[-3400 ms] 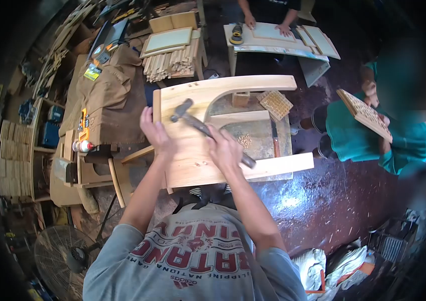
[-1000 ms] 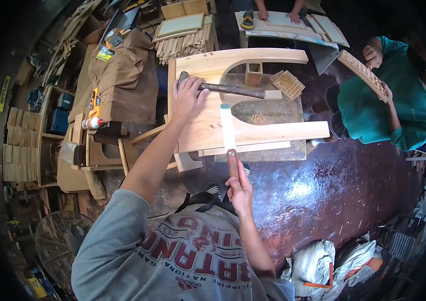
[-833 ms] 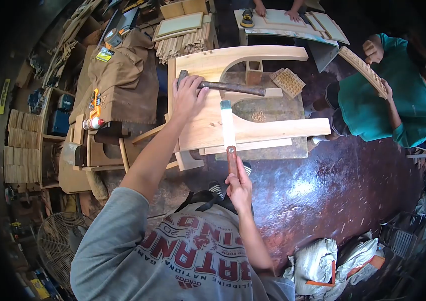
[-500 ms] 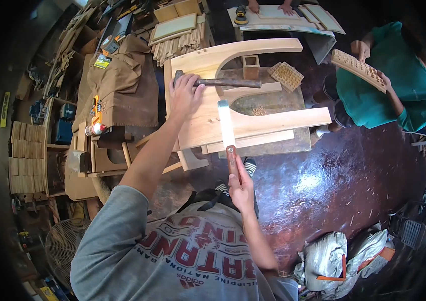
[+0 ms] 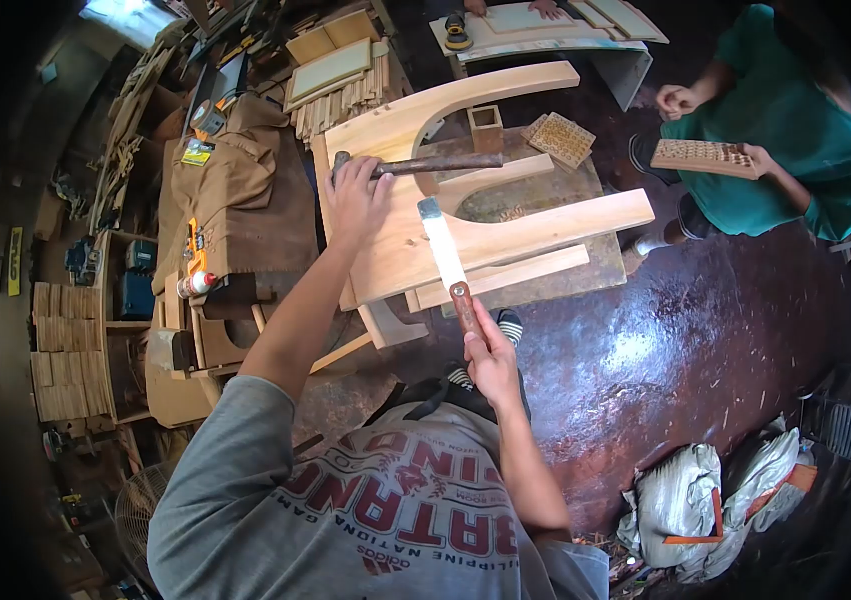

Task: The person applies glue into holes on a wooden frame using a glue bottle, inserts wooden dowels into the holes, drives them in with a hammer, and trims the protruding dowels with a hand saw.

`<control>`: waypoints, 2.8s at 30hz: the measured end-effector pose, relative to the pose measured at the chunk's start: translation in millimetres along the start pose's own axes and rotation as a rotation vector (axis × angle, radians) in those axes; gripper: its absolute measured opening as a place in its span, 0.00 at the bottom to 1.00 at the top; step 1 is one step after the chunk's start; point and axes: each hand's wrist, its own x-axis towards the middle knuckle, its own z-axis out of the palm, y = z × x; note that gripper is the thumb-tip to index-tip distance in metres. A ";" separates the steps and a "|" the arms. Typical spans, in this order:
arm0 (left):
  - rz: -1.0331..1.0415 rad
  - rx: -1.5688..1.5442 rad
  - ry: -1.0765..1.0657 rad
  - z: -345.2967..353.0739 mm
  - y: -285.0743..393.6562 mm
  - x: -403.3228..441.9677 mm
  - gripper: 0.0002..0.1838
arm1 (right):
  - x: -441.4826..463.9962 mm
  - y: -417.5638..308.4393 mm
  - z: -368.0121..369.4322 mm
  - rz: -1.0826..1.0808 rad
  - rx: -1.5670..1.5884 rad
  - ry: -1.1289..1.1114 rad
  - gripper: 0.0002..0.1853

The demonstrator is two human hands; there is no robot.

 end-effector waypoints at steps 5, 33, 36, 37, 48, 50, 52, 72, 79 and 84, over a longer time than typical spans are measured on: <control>-0.006 0.014 -0.020 -0.4 0.6 0.9 0.21 | -22.3 3.3 -0.2 -0.092 0.033 -0.026 0.33; -0.028 0.017 -0.044 -0.8 4.9 -0.4 0.21 | 25.0 -1.9 7.7 -0.178 -0.080 -0.027 0.32; -0.035 0.007 -0.043 -2.0 5.9 -0.4 0.20 | 23.3 6.3 11.5 -0.211 -0.107 -0.007 0.32; -0.038 -0.006 -0.044 -3.3 6.3 -0.5 0.20 | 21.7 8.5 11.2 -0.211 -0.107 -0.007 0.32; -0.053 0.012 -0.048 -1.3 4.0 0.5 0.20 | -29.6 9.6 -13.5 -0.099 -0.163 -0.038 0.32; -0.036 0.014 -0.036 -2.4 3.0 1.6 0.20 | -33.4 8.7 -6.9 -0.103 -0.118 0.005 0.31; -0.043 -0.004 -0.029 -1.7 4.8 1.4 0.21 | -19.8 12.7 -7.1 -0.123 -0.125 0.011 0.31; 0.118 0.097 -0.086 -1.6 -13.5 9.6 0.23 | -44.5 18.6 -11.1 -0.143 -0.065 -0.023 0.33; 0.392 0.013 -0.529 -76.0 87.1 -6.6 0.11 | -33.3 16.2 -11.0 -0.135 -0.078 -0.029 0.32; 0.512 -0.020 -0.523 -61.4 81.5 -13.4 0.09 | -37.8 16.3 -12.7 -0.136 -0.062 -0.038 0.33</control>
